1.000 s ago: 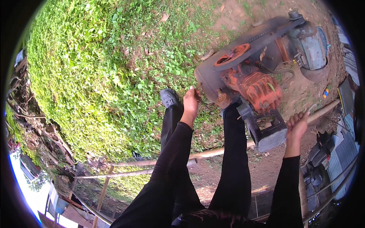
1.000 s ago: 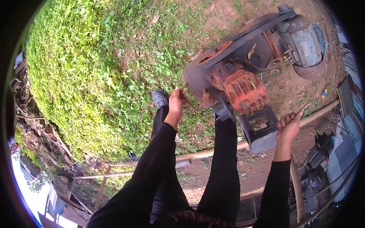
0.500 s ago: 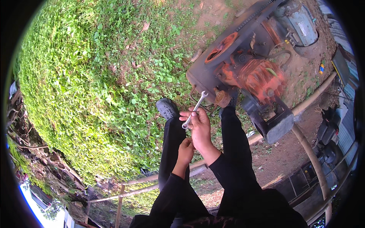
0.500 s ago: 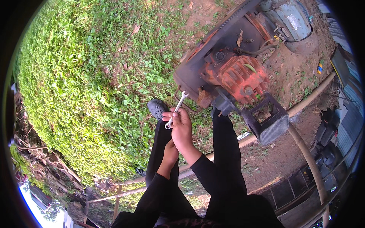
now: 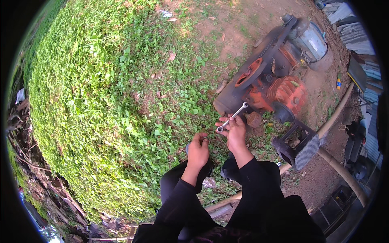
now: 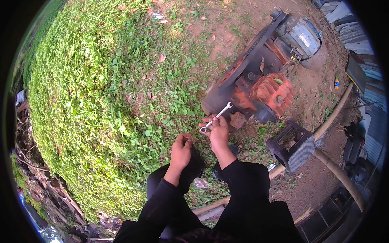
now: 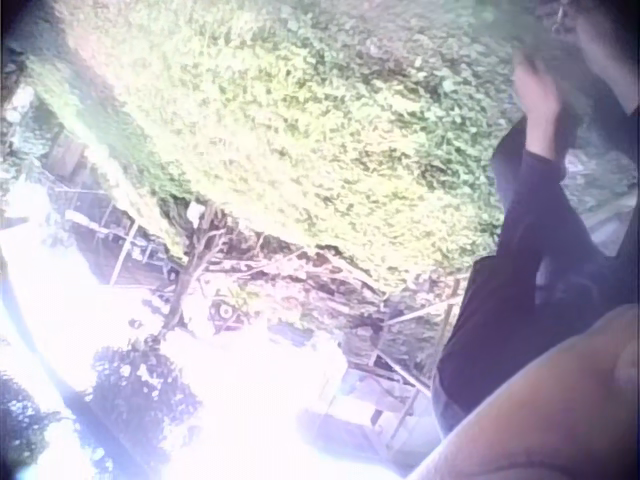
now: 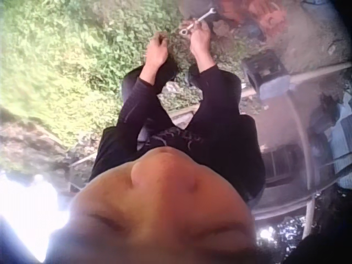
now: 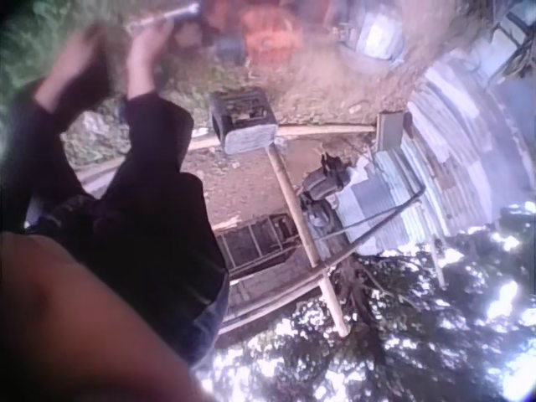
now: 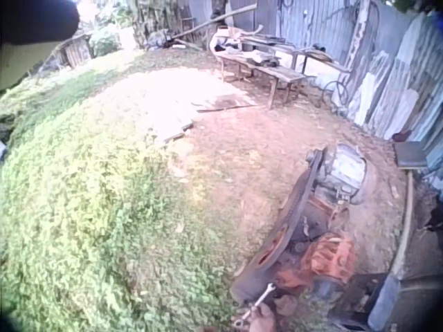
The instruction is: The person uses a wrench to loosen and remove bolts from the cylinder head of a portable air compressor.
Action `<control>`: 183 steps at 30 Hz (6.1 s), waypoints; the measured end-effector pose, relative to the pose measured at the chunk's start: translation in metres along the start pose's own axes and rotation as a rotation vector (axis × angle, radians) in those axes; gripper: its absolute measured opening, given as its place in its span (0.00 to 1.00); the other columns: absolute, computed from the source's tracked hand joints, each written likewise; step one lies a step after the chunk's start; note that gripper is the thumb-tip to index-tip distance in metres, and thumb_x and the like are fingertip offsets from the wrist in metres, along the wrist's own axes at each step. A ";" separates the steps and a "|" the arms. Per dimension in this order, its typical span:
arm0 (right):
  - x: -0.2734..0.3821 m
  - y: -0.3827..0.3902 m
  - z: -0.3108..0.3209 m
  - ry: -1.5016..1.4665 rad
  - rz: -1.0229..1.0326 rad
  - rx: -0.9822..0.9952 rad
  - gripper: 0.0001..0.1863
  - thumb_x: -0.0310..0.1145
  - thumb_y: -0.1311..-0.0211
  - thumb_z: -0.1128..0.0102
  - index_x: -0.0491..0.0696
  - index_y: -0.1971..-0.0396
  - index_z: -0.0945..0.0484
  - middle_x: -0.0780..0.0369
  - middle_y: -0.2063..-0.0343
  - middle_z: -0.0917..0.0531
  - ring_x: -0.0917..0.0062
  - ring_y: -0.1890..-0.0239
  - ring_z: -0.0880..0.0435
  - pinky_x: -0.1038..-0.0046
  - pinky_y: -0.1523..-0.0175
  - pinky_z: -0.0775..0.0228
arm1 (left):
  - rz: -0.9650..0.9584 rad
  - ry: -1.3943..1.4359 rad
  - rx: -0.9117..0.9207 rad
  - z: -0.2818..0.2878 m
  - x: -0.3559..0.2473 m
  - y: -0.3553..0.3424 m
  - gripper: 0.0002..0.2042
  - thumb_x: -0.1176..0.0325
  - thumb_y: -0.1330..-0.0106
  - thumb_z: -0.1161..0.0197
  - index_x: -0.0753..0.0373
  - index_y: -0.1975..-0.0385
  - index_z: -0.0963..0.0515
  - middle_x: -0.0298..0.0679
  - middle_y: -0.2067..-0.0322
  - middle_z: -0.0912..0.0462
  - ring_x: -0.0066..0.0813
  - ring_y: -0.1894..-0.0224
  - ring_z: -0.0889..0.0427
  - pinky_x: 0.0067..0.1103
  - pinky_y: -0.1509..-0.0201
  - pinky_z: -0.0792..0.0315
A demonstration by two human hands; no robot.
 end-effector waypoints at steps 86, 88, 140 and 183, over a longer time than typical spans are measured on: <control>0.069 -0.085 0.163 0.464 0.994 -0.497 0.12 0.18 0.49 0.57 0.38 0.62 0.34 0.51 0.60 0.32 0.57 0.53 0.33 0.58 0.42 0.42 | -0.661 -0.759 0.328 -0.107 -0.144 -0.127 0.17 0.53 0.24 0.49 0.59 0.62 0.20 0.48 0.67 0.17 0.51 0.60 0.18 0.37 0.57 0.27; 0.069 -0.085 0.164 0.468 1.003 -0.500 0.12 0.18 0.49 0.57 0.38 0.62 0.34 0.51 0.60 0.32 0.56 0.53 0.33 0.58 0.42 0.42 | -0.702 -0.774 0.376 -0.115 -0.156 -0.126 0.16 0.53 0.25 0.48 0.57 0.60 0.19 0.48 0.67 0.16 0.52 0.59 0.18 0.37 0.56 0.27; 0.059 -0.129 0.210 0.081 0.583 -0.129 0.18 0.09 0.49 0.57 0.45 0.61 0.32 0.69 0.67 0.31 0.88 0.66 0.32 0.86 0.59 0.41 | -0.638 -0.798 0.635 -0.115 -0.150 -0.150 0.11 0.63 0.27 0.45 0.58 0.61 0.16 0.40 0.69 0.16 0.32 0.61 0.19 0.27 0.51 0.30; 0.059 -0.137 0.212 0.179 0.701 -0.148 0.19 0.10 0.56 0.55 0.46 0.62 0.31 0.71 0.71 0.37 0.88 0.71 0.41 0.84 0.65 0.47 | -0.434 -0.498 0.224 -0.123 -0.115 -0.101 0.11 0.65 0.28 0.48 0.62 0.64 0.20 0.45 0.72 0.18 0.37 0.65 0.18 0.32 0.56 0.26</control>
Point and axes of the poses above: each hand's wrist, its own y-axis away from the middle knuckle, its own z-axis out of the back of the hand, x = y × z, the point moved 10 cm from there along -y, towards the middle knuckle
